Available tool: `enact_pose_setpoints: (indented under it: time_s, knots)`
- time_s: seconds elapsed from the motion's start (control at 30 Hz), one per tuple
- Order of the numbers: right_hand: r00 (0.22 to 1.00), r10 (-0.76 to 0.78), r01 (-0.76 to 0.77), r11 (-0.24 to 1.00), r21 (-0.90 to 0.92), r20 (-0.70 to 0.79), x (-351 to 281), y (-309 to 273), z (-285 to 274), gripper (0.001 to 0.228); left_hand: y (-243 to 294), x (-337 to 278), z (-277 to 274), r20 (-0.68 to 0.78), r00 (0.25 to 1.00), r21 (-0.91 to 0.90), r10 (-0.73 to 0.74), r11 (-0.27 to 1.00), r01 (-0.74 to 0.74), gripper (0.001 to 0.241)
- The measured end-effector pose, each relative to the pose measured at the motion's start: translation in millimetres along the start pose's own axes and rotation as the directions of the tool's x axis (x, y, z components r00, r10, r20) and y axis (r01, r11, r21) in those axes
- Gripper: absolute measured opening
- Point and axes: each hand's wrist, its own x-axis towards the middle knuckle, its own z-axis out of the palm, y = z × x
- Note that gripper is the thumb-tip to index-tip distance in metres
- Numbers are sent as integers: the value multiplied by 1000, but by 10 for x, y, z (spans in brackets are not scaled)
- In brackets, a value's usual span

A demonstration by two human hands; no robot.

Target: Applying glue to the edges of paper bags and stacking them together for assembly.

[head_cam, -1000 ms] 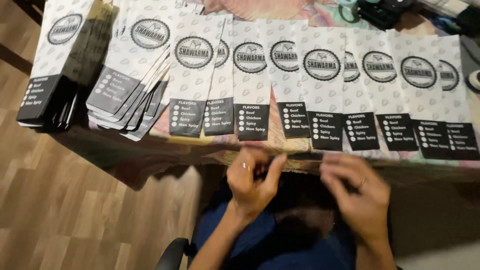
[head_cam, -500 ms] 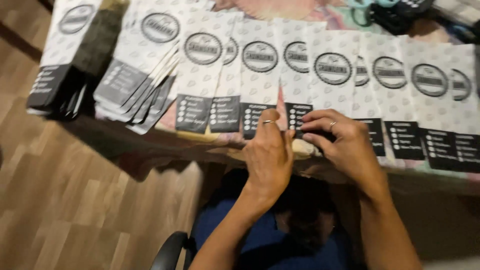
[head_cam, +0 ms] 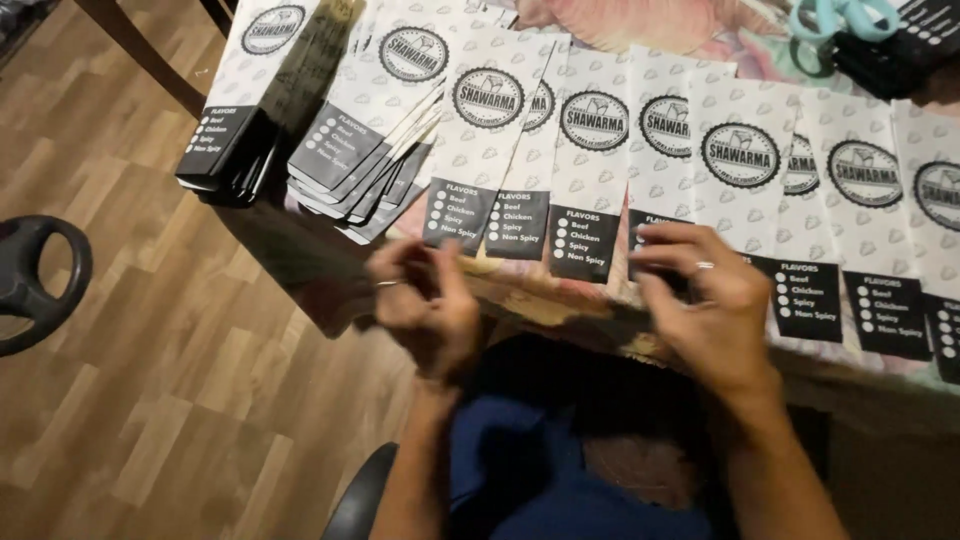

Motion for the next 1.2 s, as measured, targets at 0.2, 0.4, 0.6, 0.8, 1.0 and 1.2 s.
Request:
enact_pose_setpoints:
  time_s: [0.2, 0.4, 0.6, 0.8, 1.0, 1.2]
  knots:
    - [986, -160, 168, 958, 233, -51, 317, -363, 733, 12, -306, 20, -137, -148, 885, -33, -442, 896, 442, 45]
    - [982, -187, 182, 939, 292, -11, 548, -447, 1257, 9, -330, 6, -41, -150, 851, -29, -503, 863, 505, 55]
    - [983, -89, 39, 956, 291, 161, 618, -457, 1247, 16, -475, -49, 94, -158, 776, -101, -611, 791, 603, 58]
    - [970, -23, -40, 966, 254, 242, 620, -429, 1219, 16, -426, -77, 147, -205, 729, -318, -653, 749, 581, 41]
    - [968, -48, -10, 974, 225, 248, 608, -339, 1294, 20, -432, -70, 36, -81, 783, -237, -617, 775, 586, 78]
    - [971, -103, 75, 989, 130, 217, 499, -251, 1461, 23, -448, -87, 125, -210, 834, 152, -511, 825, 544, 59]
